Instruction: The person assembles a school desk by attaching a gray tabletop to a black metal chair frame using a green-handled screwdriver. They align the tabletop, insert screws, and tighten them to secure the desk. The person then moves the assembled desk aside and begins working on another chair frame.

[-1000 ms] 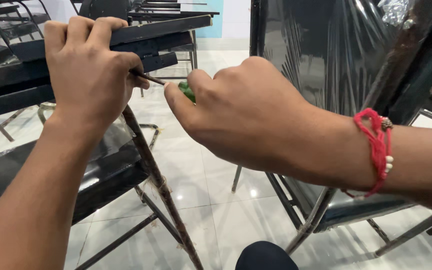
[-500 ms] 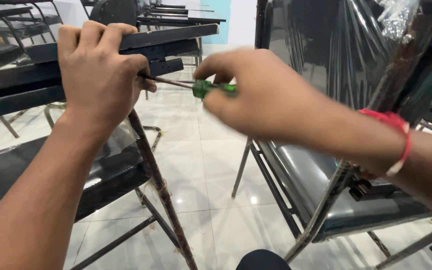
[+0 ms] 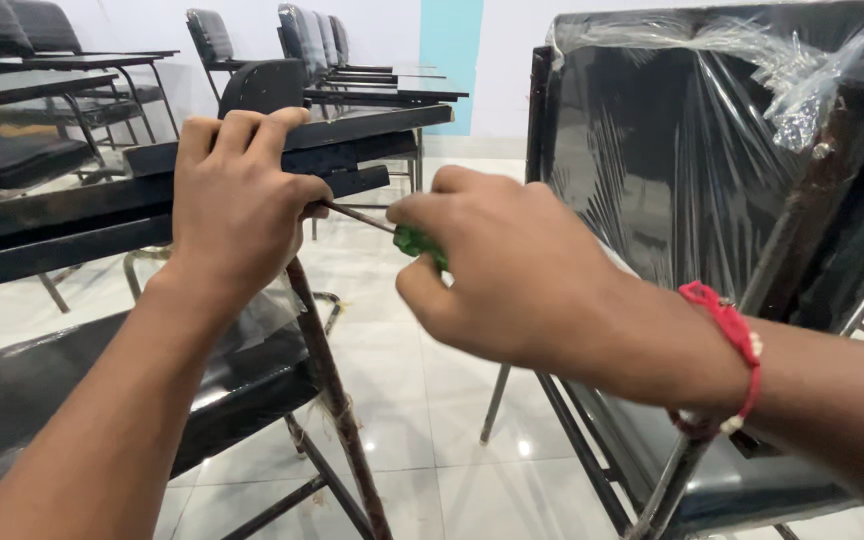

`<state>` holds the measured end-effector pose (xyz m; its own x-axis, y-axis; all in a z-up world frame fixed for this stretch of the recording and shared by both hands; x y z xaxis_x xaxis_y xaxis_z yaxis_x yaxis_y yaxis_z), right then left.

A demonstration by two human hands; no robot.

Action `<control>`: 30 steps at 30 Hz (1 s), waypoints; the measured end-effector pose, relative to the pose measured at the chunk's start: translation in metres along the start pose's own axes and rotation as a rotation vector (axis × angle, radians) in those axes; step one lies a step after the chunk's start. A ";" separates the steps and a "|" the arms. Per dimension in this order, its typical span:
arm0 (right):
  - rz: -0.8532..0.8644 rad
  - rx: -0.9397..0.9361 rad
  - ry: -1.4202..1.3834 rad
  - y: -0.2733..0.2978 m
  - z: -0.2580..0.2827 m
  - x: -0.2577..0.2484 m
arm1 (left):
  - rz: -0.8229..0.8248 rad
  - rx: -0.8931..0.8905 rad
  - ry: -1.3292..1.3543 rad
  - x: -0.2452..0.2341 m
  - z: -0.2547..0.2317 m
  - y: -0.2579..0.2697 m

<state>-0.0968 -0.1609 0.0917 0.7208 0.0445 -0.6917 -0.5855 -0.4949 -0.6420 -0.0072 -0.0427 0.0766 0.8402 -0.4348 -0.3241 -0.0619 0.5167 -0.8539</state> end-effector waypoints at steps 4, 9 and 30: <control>0.292 0.399 -0.670 0.002 -0.038 0.040 | -0.001 -0.009 -0.073 0.007 0.005 0.001; 0.447 0.761 -1.199 0.020 -0.041 0.068 | -0.077 -0.004 0.017 0.003 0.008 0.001; 0.079 0.294 -0.251 0.004 -0.023 0.026 | 0.361 -0.336 0.174 0.019 0.061 -0.018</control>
<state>-0.0722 -0.1819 0.0786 0.5770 0.2453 -0.7790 -0.7435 -0.2371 -0.6253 0.0429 -0.0149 0.1105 0.6333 -0.4037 -0.6603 -0.5244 0.4036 -0.7498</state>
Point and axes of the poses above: each hand's wrist, its own y-axis away from the middle knuckle, its own x-axis out of the palm, z = x × y, the point moved 10 cm from there along -y, towards the middle knuckle, and after that the axes turned 11 degrees about y, right-handed, at the moved point
